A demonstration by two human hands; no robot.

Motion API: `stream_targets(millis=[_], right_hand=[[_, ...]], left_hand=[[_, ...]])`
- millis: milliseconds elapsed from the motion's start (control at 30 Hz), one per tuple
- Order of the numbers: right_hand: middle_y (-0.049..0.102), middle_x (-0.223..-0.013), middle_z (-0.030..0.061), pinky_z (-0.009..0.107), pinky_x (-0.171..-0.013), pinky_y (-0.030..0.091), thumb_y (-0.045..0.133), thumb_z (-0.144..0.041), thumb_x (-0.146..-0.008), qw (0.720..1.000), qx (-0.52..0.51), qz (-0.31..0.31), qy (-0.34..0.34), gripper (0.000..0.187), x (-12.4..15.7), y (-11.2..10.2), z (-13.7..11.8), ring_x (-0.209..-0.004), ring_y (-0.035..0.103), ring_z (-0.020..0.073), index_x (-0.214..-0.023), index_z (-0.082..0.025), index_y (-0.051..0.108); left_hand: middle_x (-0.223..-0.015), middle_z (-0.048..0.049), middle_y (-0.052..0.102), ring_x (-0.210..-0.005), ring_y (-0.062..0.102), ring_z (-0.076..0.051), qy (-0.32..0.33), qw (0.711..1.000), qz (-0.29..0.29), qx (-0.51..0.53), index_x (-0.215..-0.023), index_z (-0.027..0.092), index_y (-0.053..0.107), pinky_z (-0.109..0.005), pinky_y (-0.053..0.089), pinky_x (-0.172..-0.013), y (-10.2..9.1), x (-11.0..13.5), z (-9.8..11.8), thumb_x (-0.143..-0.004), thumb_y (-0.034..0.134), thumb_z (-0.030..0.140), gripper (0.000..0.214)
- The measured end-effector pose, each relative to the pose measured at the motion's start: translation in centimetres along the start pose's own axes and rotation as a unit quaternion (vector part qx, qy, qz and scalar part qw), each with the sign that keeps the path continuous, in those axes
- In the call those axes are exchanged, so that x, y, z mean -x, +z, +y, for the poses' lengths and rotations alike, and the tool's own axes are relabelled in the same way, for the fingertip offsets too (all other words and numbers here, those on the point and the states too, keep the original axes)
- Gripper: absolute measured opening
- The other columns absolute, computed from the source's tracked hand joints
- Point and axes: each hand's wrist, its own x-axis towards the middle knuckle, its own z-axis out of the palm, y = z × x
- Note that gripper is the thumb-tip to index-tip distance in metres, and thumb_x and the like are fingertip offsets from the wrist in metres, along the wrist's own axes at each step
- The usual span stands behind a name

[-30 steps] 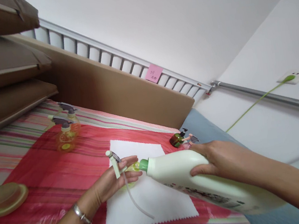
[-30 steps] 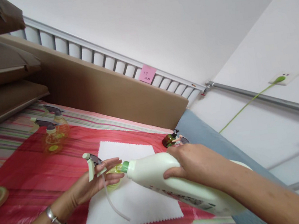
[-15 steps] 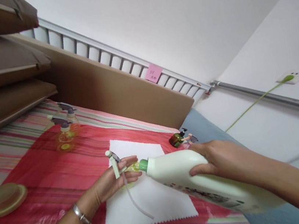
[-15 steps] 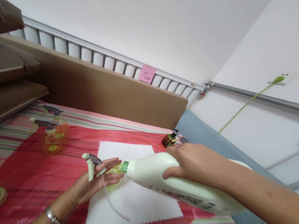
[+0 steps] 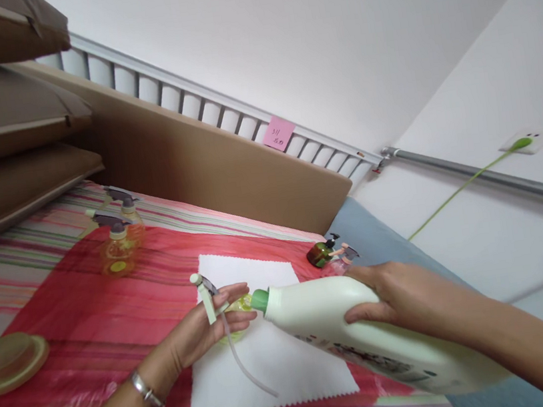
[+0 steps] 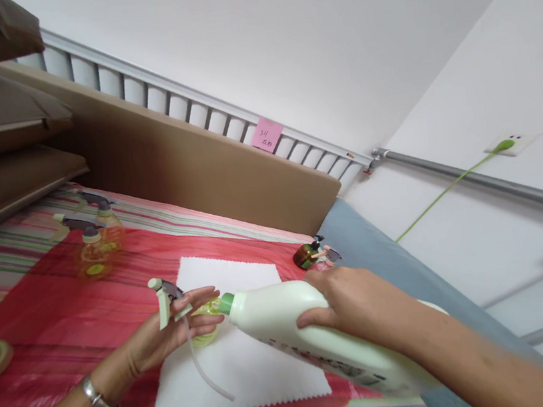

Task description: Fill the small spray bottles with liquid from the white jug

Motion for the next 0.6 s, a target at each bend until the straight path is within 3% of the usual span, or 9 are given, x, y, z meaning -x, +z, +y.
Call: stream_targets(millis=[167,333,400,467,600], right_hand=[[0.068,-0.084,0.0078,0.031,-0.061,0.044,0.047,-0.064,-0.075,0.998,-0.040,0.008,0.037,0.046,0.2,2.3,0.7,-0.075,0.062,0.0273,-0.090,-0.022,0.059],[0.070,-0.087,0.0035,0.031,-0.067,0.046,0.051,-0.060,-0.075,0.986,-0.148,0.050,0.062,0.041,0.4,5.3,1.8,-0.078,0.063,0.0251,-0.093,-0.026,0.062],[0.070,-0.087,0.0018,0.030,-0.066,0.046,0.052,-0.058,-0.075,0.971,-0.209,0.075,0.094,0.038,0.4,6.5,2.6,-0.075,0.063,0.0229,-0.091,-0.026,0.062],[0.069,-0.073,0.0003,0.029,-0.061,0.046,0.051,-0.056,-0.075,0.948,-0.256,0.112,0.152,0.037,0.1,7.7,3.5,-0.062,0.062,0.0203,-0.087,-0.023,0.062],[0.051,-0.043,-0.0047,0.027,-0.050,0.041,0.050,-0.055,-0.075,0.887,-0.329,0.226,0.232,0.036,-1.3,10.3,4.5,-0.046,0.052,0.0169,-0.076,-0.020,0.058]], left_hand=[[-0.140,-0.0147,0.036,-0.105,0.057,-0.034,0.003,1.000,0.009,0.005,-0.112,0.017,0.060,-0.044,0.038,-0.091,0.0,0.1,0.3,-0.081,0.054,0.041,0.040],[-0.139,-0.0133,0.038,-0.104,0.058,-0.033,0.013,1.000,0.010,0.007,-0.110,0.019,0.062,-0.044,0.038,-0.091,-0.4,0.0,0.2,-0.082,0.053,0.039,0.035],[-0.138,-0.0139,0.039,-0.103,0.058,-0.033,0.016,1.000,0.011,0.005,-0.110,0.018,0.062,-0.044,0.039,-0.090,-0.6,-0.1,0.1,-0.082,0.053,0.038,0.036],[-0.138,-0.0149,0.039,-0.101,0.059,-0.033,0.020,1.000,0.012,0.002,-0.111,0.017,0.061,-0.044,0.041,-0.088,-0.7,-0.2,0.0,-0.082,0.053,0.039,0.037],[-0.139,-0.0142,0.037,-0.098,0.060,-0.032,0.020,1.000,0.016,-0.009,-0.114,0.017,0.059,-0.042,0.044,-0.083,-0.9,-0.3,0.0,-0.084,0.049,0.038,0.038]])
